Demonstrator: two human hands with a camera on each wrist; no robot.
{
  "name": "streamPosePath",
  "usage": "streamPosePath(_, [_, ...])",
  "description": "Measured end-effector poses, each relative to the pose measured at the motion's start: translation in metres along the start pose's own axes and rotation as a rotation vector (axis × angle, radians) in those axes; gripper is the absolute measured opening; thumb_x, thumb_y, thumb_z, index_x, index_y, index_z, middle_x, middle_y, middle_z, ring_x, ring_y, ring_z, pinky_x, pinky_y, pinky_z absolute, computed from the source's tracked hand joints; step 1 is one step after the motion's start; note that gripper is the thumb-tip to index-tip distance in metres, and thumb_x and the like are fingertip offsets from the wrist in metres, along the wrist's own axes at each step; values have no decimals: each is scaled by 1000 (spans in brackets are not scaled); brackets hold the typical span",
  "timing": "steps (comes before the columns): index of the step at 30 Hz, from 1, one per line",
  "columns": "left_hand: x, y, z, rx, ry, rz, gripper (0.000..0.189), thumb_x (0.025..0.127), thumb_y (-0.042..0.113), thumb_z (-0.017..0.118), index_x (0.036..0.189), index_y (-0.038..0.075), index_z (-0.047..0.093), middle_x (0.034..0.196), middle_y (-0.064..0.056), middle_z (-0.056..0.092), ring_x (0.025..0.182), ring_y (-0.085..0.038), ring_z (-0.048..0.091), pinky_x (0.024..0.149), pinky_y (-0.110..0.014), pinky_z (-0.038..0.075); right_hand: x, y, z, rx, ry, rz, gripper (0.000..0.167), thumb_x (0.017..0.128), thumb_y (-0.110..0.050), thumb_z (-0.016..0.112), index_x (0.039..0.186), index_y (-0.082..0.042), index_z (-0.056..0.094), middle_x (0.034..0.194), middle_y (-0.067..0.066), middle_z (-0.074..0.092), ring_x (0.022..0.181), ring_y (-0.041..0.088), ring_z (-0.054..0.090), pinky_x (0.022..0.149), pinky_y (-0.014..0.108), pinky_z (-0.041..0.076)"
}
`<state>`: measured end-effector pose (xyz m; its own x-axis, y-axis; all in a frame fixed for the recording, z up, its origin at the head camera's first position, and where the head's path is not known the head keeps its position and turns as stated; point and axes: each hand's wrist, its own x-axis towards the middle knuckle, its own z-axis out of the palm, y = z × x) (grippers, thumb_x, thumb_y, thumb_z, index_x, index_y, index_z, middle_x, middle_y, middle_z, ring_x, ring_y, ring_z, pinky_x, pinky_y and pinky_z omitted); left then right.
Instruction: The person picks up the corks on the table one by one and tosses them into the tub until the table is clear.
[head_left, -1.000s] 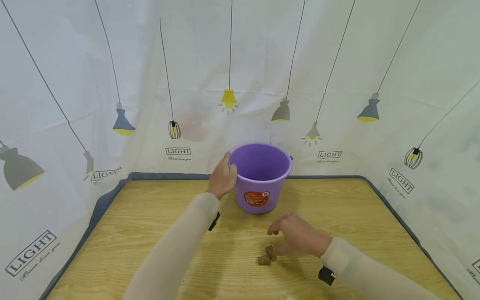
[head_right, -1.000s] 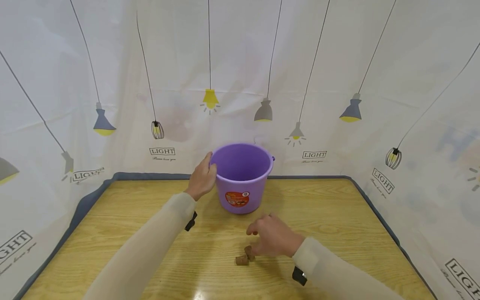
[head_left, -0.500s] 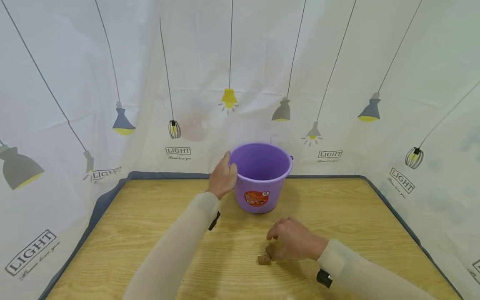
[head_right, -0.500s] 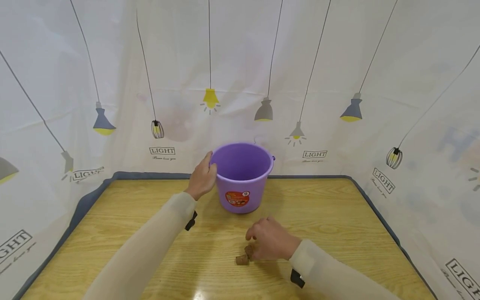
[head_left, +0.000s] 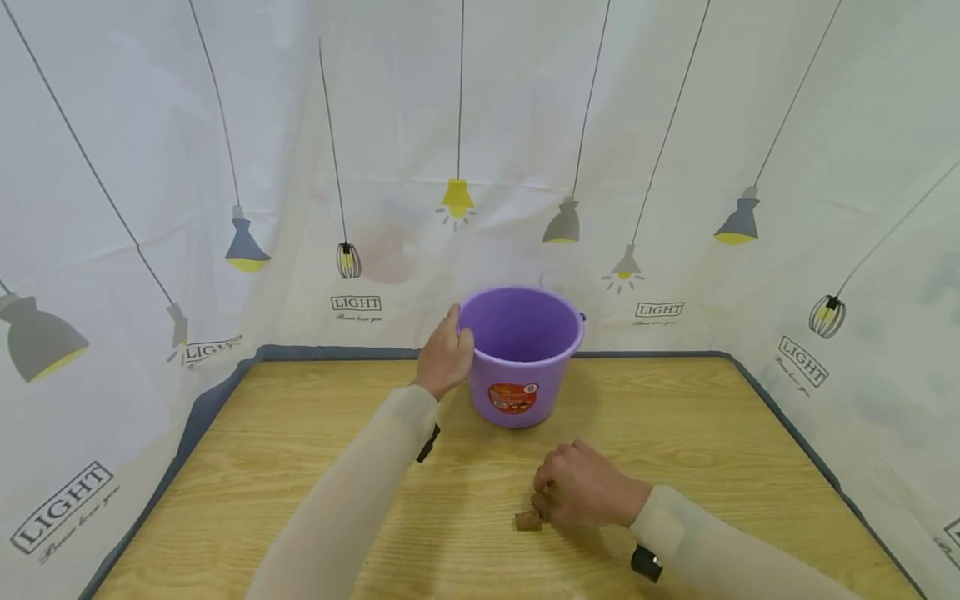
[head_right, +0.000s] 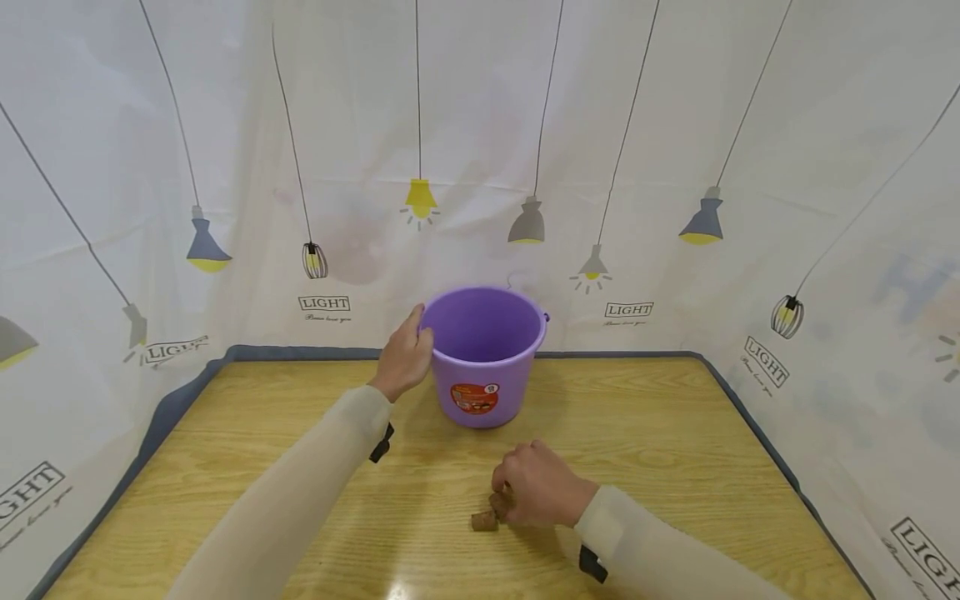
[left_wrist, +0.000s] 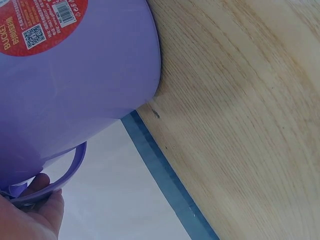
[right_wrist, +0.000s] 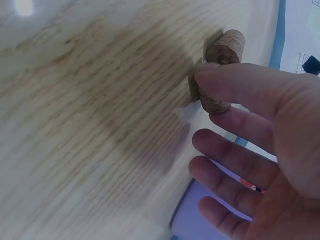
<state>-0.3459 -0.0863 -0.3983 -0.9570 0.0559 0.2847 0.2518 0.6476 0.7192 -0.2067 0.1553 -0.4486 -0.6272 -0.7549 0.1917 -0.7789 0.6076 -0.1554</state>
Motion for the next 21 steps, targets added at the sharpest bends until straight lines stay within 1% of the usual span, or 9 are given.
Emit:
streamPosePath(2, [0,1,0,2,3,0,61,107,28,31,163,5,25,164,-15,35,148,-34,37,122,-51,30,0,0,-1,-4,-17,7,6,80,-20,78,76,-23,75,69,-15,58,66,2,45,63,25,37])
streamPosePath(7, [0,2,-1,1,-6,0,62,106,28,31,163,5,24,164,-15,34,148,-35,36,122,-51,29,-1,2,-3,5,-45,26,4,80,-19,77,81,-22,78,74,-15,64,69,2,48,66,27,40])
streamPosePath(10, [-1,2,-2,0,-11,0,62,106,28,31,163,5,23,164,-15,34,149,-34,36,122,-50,28,-2,3,-4,21,-38,30,5,79,-17,77,81,-21,78,77,-15,67,71,2,51,67,28,41])
streamPosePath(14, [0,2,-2,-3,-4,4,61,106,28,31,163,4,24,164,-15,35,148,-35,37,122,-51,29,-2,4,-6,32,-16,35,8,75,-15,78,79,-22,78,80,-14,72,74,2,57,69,31,45])
streamPosePath(18, [0,1,-1,16,1,19,64,105,30,29,162,3,25,164,-15,35,148,-34,36,122,-50,30,-2,6,-9,29,-19,55,13,72,-17,83,84,-20,79,86,-12,74,79,4,60,74,34,48])
streamPosePath(21, [0,0,0,29,5,27,65,104,31,27,162,2,25,164,-15,33,149,-33,35,122,-48,30,-2,8,-11,27,-4,57,16,72,-19,85,86,-19,79,87,-11,74,80,6,63,77,36,50])
